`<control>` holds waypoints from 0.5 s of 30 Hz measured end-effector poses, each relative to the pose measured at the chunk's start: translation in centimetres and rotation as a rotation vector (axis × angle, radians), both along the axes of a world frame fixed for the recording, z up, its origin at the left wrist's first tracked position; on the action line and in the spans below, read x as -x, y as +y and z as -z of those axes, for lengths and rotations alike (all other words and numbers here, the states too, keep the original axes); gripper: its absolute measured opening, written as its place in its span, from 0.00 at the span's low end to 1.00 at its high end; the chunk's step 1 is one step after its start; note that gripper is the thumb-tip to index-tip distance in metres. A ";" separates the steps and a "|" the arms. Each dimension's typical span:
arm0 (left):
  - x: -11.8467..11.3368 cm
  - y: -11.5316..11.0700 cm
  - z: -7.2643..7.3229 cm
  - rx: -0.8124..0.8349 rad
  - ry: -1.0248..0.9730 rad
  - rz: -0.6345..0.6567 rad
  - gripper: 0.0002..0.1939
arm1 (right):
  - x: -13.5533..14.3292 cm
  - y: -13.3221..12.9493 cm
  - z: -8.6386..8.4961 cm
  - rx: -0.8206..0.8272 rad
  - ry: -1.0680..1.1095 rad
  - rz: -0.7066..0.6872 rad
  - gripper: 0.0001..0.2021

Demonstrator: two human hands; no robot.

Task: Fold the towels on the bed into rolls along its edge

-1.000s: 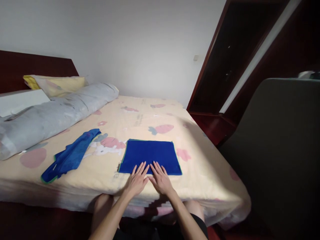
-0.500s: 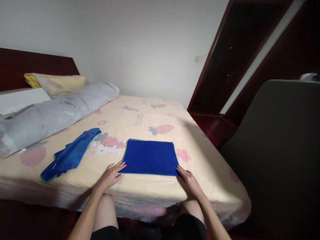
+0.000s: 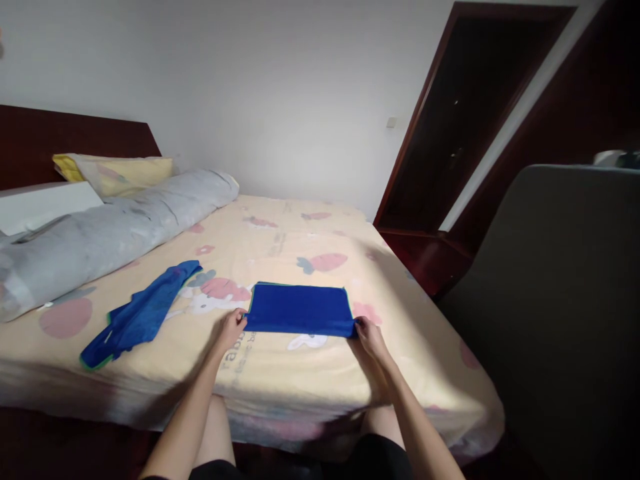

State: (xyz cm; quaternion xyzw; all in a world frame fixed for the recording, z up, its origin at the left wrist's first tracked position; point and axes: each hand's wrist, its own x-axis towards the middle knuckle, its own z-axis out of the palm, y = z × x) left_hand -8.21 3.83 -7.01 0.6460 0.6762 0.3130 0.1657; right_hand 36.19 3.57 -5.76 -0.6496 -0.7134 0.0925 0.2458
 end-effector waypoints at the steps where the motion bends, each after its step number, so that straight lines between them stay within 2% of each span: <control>1: -0.1 0.3 -0.1 0.003 0.024 -0.012 0.10 | 0.2 0.4 0.1 -0.001 -0.040 0.027 0.17; 4: -0.1 0.4 -0.2 0.007 0.095 -0.040 0.11 | 0.6 0.6 0.1 -0.015 -0.154 0.084 0.13; 7: -0.4 -0.4 -0.5 -0.018 0.168 -0.083 0.14 | 1.3 -0.1 -0.2 -0.053 -0.220 0.135 0.13; 10: -2.9 -1.3 -1.0 -0.162 0.293 -0.104 0.20 | 3.8 -0.7 -0.5 -0.133 -0.226 0.180 0.19; 12: -6.1 -1.7 -1.1 -0.277 0.373 0.006 0.25 | 7.1 -0.9 -0.6 -0.230 -0.202 0.068 0.24; 15: -11.5 -1.7 -0.6 -0.340 0.454 0.257 0.31 | 12.8 -1.0 -0.1 -0.282 -0.149 -0.227 0.29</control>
